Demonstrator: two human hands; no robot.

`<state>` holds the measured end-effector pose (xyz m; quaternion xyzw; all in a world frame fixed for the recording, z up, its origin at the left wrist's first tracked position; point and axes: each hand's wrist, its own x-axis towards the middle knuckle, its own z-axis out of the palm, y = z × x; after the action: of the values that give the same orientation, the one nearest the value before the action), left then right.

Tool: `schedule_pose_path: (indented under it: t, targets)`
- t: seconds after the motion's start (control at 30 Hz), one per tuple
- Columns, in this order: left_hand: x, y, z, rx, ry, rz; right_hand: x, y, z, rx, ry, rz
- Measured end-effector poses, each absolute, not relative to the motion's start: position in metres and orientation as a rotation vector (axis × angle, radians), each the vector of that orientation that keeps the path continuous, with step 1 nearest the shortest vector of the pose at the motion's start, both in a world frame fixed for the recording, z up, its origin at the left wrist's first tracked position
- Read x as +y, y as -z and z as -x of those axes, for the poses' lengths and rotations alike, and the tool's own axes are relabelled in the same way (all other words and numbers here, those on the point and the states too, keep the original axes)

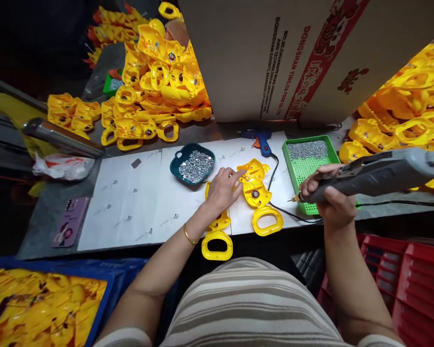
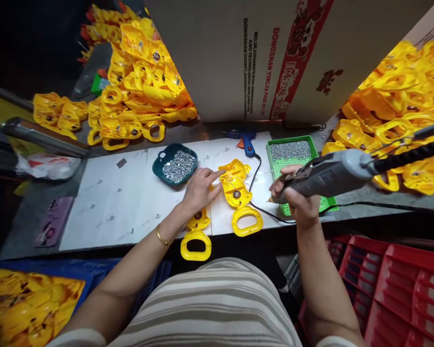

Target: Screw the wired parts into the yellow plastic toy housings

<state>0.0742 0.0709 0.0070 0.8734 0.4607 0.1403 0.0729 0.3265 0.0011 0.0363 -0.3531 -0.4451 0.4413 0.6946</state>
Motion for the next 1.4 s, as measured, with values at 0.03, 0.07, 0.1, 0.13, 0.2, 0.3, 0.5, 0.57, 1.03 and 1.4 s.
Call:
schedule_pose_path:
  t: [0.03, 0.07, 0.1, 0.13, 0.2, 0.3, 0.5, 0.57, 1.03, 1.4]
  targets:
    - [0.076, -0.007, -0.079, 1.363, -0.358, -2.630, -0.001, -0.033, -0.328, -1.023, -1.003, 0.799]
    - [0.081, -0.007, -0.083, 1.349, -0.309, -2.628, -0.003, -0.030, -0.330, -1.048, -1.021, 0.809]
    - [0.084, -0.008, -0.086, 1.341, -0.274, -2.619, -0.005, -0.028, -0.332, -1.068, -1.039, 0.819]
    - [0.087, -0.008, -0.088, 1.337, -0.254, -2.606, -0.006, -0.025, -0.333, -1.084, -1.051, 0.826]
    - [0.089, -0.010, -0.092, 1.322, -0.262, -2.563, -0.008, -0.020, -0.336, -1.105, -1.056, 0.840]
    - [0.088, -0.011, -0.096, 1.293, -0.352, -2.422, -0.007, -0.015, -0.338, -1.128, -1.022, 0.851]
    - [0.085, -0.010, -0.109, 1.376, -0.586, -2.059, -0.005, -0.012, -0.336, -1.126, -0.984, 0.824]
    - [0.085, -0.008, -0.114, 1.415, -0.656, -1.985, -0.005, -0.012, -0.335, -1.135, -0.975, 0.839]
    - [0.090, 0.003, -0.136, 1.356, -0.553, -1.265, 0.000, -0.021, -0.337, -1.140, -0.946, 0.717]
    - [0.092, 0.018, -0.137, 1.316, -0.522, -2.147, 0.006, -0.040, -0.356, -0.867, -0.642, 0.927]
